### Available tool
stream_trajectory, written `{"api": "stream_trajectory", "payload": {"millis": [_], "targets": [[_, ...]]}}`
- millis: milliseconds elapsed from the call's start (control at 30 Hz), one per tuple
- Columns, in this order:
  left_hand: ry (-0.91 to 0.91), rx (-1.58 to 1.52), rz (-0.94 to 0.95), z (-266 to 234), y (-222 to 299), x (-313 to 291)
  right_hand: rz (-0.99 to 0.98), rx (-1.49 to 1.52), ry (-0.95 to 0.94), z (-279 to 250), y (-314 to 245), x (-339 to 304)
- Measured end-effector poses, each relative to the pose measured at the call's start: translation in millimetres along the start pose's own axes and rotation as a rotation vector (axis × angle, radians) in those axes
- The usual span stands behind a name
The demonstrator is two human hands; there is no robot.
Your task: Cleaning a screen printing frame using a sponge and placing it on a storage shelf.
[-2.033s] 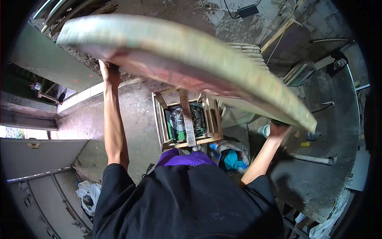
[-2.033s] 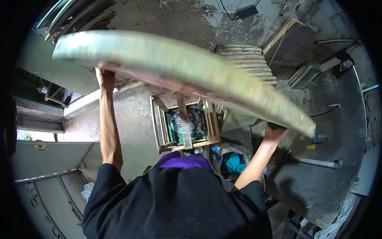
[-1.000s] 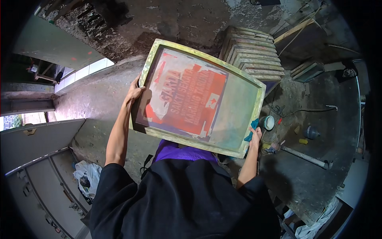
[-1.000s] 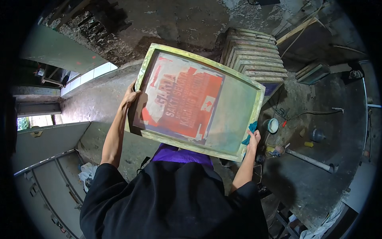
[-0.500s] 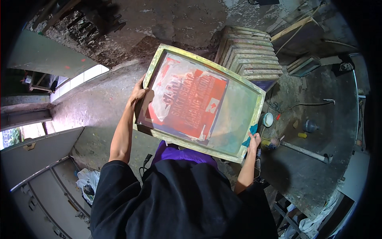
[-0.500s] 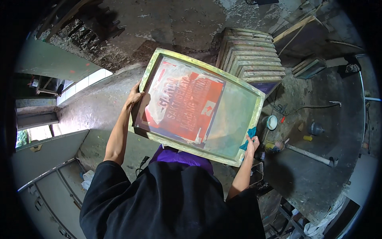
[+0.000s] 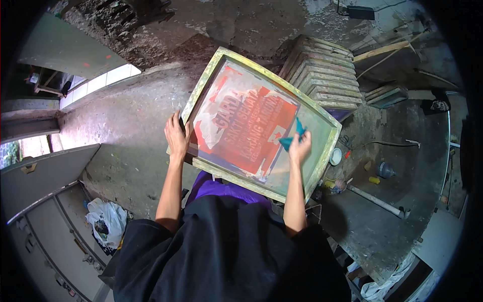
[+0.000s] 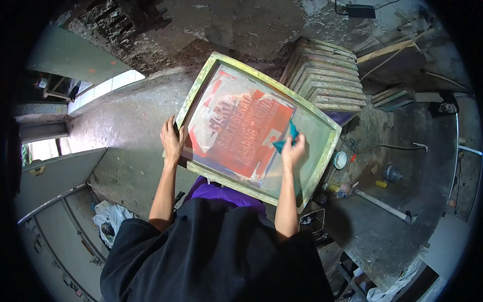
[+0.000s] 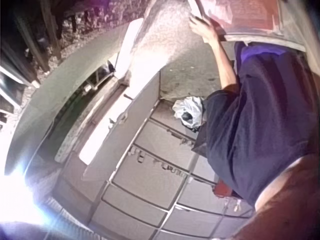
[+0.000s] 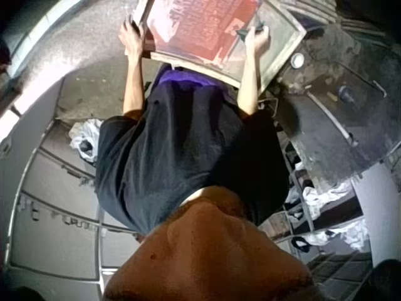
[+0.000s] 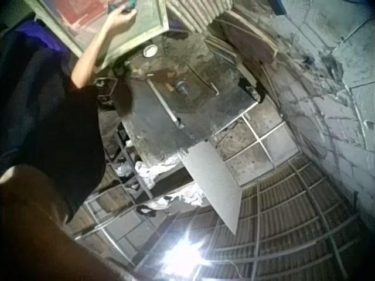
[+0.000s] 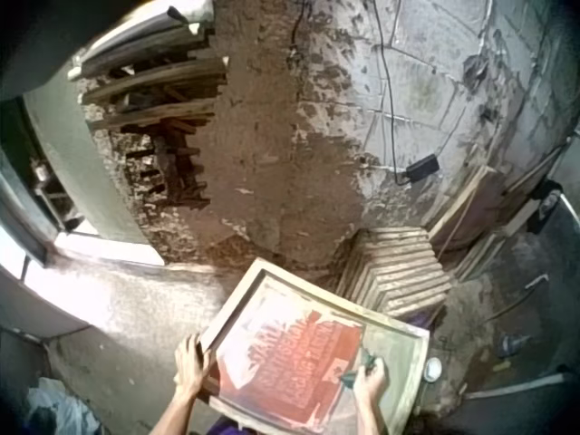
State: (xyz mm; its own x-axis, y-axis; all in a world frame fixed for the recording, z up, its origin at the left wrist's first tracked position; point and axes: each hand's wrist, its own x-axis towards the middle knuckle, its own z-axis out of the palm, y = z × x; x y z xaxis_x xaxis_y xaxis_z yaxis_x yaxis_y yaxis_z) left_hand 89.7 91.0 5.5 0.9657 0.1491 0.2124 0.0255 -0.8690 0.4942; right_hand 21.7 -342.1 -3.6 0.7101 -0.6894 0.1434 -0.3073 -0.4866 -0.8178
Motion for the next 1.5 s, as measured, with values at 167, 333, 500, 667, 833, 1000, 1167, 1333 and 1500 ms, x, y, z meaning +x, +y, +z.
{"api": "stream_trajectory", "payload": {"millis": [167, 333, 500, 667, 833, 1000, 1167, 1333, 1500], "targets": [[-0.125, -0.017, -0.228, -17.7, -12.0, -38.3, -0.242, -0.124, -0.152, 92.7, -74.5, 11.5], [-0.165, -0.154, -0.250, -20.4, -13.7, -27.8, -0.585, -0.163, -0.418, 148.4, -75.6, -32.9], [-0.223, -0.200, -0.242, -18.2, -21.0, -24.9, -0.828, -0.245, -0.797, 152.7, -81.3, -89.0], [-0.133, -0.230, -0.200, -21.1, -18.5, -26.3, -1.286, -0.333, -1.078, 173.5, -91.4, -63.2], [-0.179, -0.235, -0.202, -19.9, -8.1, -18.5, -0.863, -0.518, -0.469, 238.2, -105.0, 8.2], [-0.091, -0.153, -0.072, -9.8, -30.0, -29.8, -1.308, -0.331, -0.982, 196.5, -101.1, -123.4], [-0.113, -0.102, -0.031, -16.9, -26.1, -26.5, -1.062, -0.131, -1.021, 199.7, -111.2, -86.7], [-0.080, -0.099, -0.022, -13.2, -26.0, -19.6, -1.156, -0.077, -1.025, 195.0, -103.3, -142.5], [-0.088, -0.108, -0.014, -16.1, -26.3, -25.9, -1.252, -0.045, -1.182, 196.2, -83.4, -109.1]]}}
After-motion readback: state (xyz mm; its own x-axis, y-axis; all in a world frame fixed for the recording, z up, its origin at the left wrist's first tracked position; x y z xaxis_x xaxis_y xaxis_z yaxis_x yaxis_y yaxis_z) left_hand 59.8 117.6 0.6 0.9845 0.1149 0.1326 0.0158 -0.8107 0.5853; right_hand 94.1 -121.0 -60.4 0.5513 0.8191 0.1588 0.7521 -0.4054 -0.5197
